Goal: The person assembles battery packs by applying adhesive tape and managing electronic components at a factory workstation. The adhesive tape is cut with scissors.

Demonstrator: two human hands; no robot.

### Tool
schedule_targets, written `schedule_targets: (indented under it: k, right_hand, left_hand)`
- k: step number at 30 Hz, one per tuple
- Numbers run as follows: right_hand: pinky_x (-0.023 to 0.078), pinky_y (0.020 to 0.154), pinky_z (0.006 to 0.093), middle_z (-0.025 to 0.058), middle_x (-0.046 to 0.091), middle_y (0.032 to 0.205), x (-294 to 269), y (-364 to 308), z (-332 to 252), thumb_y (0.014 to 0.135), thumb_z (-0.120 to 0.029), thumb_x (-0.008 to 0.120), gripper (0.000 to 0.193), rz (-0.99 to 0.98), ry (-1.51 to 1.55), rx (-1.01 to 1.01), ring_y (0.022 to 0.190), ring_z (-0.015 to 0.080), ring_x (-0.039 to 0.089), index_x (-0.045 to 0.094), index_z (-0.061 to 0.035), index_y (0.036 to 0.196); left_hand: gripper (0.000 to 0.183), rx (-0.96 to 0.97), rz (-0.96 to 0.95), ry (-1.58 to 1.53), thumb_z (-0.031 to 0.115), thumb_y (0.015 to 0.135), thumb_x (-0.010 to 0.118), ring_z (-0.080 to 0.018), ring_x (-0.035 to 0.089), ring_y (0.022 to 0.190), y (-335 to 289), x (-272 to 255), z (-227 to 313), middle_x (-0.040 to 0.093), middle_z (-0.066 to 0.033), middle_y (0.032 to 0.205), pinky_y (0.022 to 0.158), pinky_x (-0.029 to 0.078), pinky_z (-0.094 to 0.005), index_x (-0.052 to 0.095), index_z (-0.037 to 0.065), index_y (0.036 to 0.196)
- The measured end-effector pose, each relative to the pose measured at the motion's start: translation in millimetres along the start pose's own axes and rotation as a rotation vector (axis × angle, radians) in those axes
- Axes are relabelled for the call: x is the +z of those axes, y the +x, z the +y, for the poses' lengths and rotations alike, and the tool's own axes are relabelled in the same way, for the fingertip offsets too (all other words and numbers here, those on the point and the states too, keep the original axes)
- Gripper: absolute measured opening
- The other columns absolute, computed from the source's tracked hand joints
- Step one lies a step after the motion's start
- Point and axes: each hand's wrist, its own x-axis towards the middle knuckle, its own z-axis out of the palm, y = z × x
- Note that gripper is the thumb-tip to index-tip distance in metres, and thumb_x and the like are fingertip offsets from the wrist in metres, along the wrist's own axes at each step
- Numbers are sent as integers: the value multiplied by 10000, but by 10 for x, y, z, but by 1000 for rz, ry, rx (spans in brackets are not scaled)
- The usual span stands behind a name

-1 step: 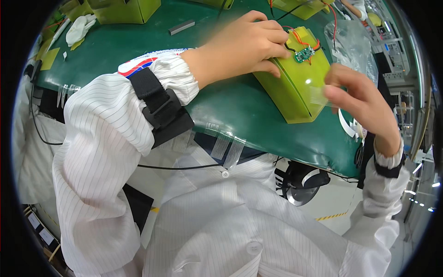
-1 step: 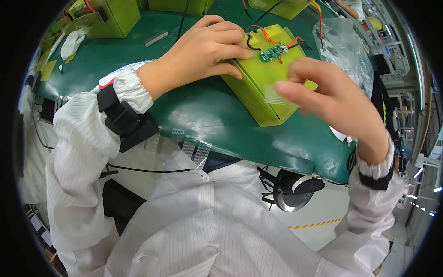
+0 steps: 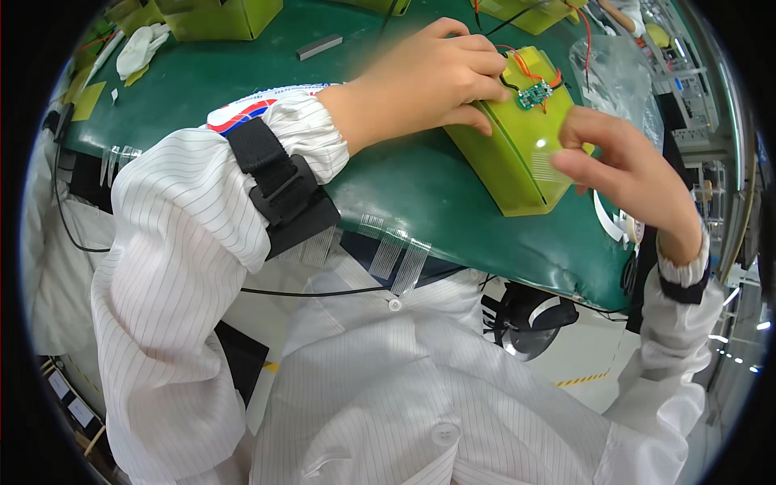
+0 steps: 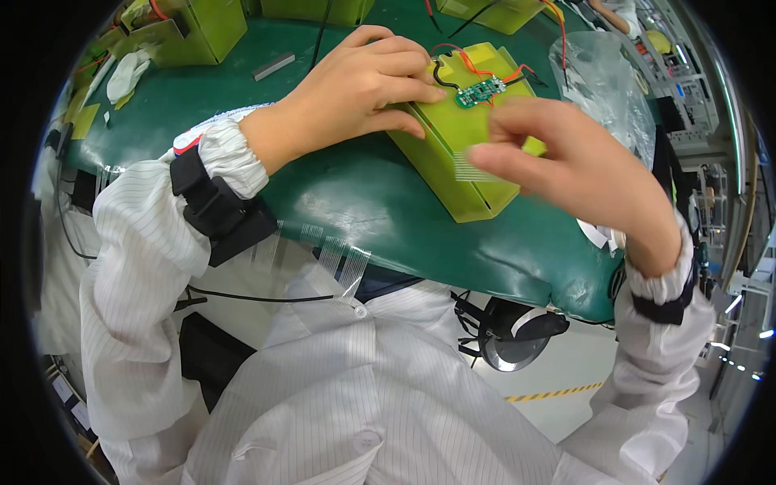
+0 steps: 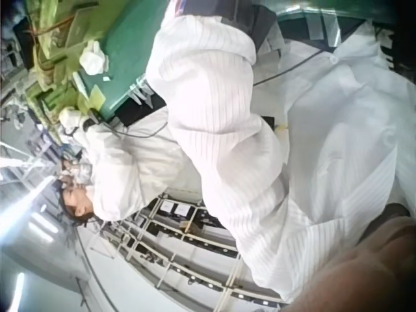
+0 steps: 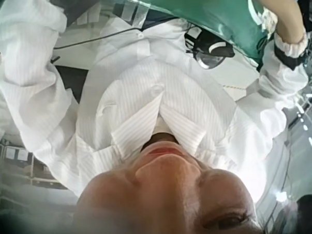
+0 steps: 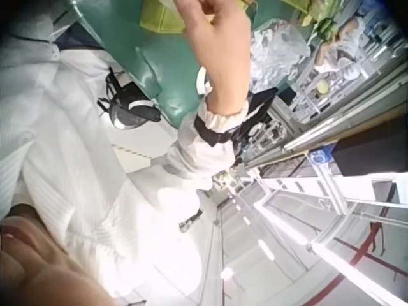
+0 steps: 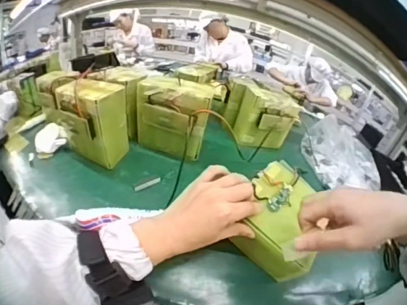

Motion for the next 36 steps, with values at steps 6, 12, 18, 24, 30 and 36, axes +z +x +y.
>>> schedule_targets:
  k: [6,12,18,24,30,36]
  right_hand:
    - [340,473,287,27,398,505,-16,468,-94,844,-314,567,380,-304,-213,-17,486,116,428,459,-10,643]
    - [372,497,328,89,445,516,-12,592,-126,761,-262,593,308,-340,-438,-93,502,203,463,480,-3,638]
    - [380,501,332,93,467,536,-43,618,-232,762,-263,598,309,-414,-451,10,516,203,480,493,0,640]
    - [386,505,330,90,495,552,-66,642,-244,780,-259,587,295,-435,-407,59,519,197,488,521,0,655]
    - [393,512,343,115,494,538,-49,649,-242,765,-216,555,261,-422,-443,29,516,226,498,522,9,637]
    - [397,520,359,137,502,548,-58,645,-368,750,-183,541,221,-461,-497,42,522,258,506,530,12,646]
  left_hand:
    - [340,-4,-17,12,255,627,712,-174,527,955,34,-74,25,547,4,874,893,358,-357,633,121,930]
    - [291,12,41,5,262,627,709,-175,523,931,-12,-5,0,539,9,853,882,359,-355,624,118,866]
    - [284,5,32,10,280,635,704,-167,522,933,-7,10,4,540,10,852,887,356,-357,620,116,852]
    - [281,7,31,28,282,634,706,-158,526,931,-7,10,4,540,13,852,893,358,-357,621,118,846]
    - [287,6,16,40,287,634,706,-155,527,933,4,8,2,543,13,858,896,359,-356,619,111,844]
    - [283,6,22,60,289,635,707,-158,527,943,-4,-8,7,555,17,869,898,359,-363,624,111,840]
